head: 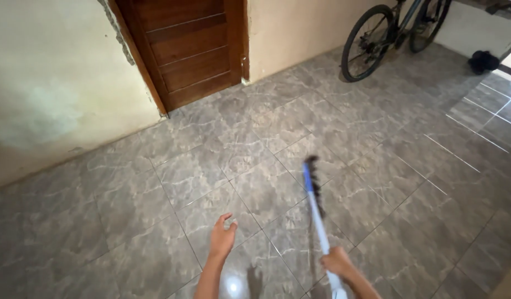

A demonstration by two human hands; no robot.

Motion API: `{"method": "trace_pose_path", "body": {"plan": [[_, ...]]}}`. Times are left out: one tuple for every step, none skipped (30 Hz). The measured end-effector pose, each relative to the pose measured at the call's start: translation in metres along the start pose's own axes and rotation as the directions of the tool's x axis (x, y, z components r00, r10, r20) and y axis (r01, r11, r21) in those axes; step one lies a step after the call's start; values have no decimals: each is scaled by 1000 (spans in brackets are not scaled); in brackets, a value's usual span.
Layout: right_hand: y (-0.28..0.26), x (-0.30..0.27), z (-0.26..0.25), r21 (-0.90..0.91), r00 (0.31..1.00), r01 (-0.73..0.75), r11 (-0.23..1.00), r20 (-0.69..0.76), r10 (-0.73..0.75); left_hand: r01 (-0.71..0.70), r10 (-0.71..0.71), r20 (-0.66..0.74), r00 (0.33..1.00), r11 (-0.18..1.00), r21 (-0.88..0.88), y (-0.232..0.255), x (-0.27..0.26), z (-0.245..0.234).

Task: Sweeping the floor in a room with a bicycle using a broom.

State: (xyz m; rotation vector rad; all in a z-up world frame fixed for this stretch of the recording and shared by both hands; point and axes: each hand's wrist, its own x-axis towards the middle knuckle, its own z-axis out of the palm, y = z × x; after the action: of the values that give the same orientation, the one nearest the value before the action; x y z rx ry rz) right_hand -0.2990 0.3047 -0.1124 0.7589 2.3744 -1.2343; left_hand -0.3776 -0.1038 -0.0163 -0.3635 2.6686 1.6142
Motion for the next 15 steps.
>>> {"method": "trace_pose_path", "body": {"plan": [[-12,-15,5,-17,997,43,999,59,-41,-17,17,-5,1000,1000,26,-4,6,2],[-23,-30,10,-31,990,86,996,119,-82,-33,34,-10,999,998,53,-9,13,4],[-32,-43,14,-32,990,88,996,114,-84,-38,38,-10,999,998,49,7,11,1],[-41,-55,19,46,957,60,997,281,-71,9,-9,2,1000,999,43,22,10,-3],[-54,-65,27,114,890,25,993,450,-74,61,-61,4,998,997,39,37,8,-11],[-51,-52,52,110,887,33,993,455,-80,63,-63,-6,998,997,38,24,17,-3],[-50,-36,78,120,857,43,992,507,-98,-5,4,-47,999,1000,-7,11,26,3],[-49,-20,104,130,823,51,990,556,-116,-75,70,-92,993,996,-47,-1,36,9],[-67,-12,121,125,815,67,990,565,-127,-74,69,-112,991,996,-47,3,42,2],[-86,-3,137,125,779,115,986,604,-167,-15,17,-88,996,1000,21,8,49,-5],[-100,3,156,126,735,157,980,648,-201,51,-45,-67,997,995,91,11,51,-12],[-126,1,167,121,722,167,978,661,-205,62,-54,-87,995,994,92,8,60,-15],[-154,0,179,119,653,279,953,704,-279,-16,28,-152,988,997,79,6,72,-20],[-183,-1,191,126,573,387,914,744,-344,-94,108,-217,970,993,73,4,84,-25],[-206,-3,184,127,555,397,909,756,-348,-84,101,-237,966,993,79,15,87,-34]]}}
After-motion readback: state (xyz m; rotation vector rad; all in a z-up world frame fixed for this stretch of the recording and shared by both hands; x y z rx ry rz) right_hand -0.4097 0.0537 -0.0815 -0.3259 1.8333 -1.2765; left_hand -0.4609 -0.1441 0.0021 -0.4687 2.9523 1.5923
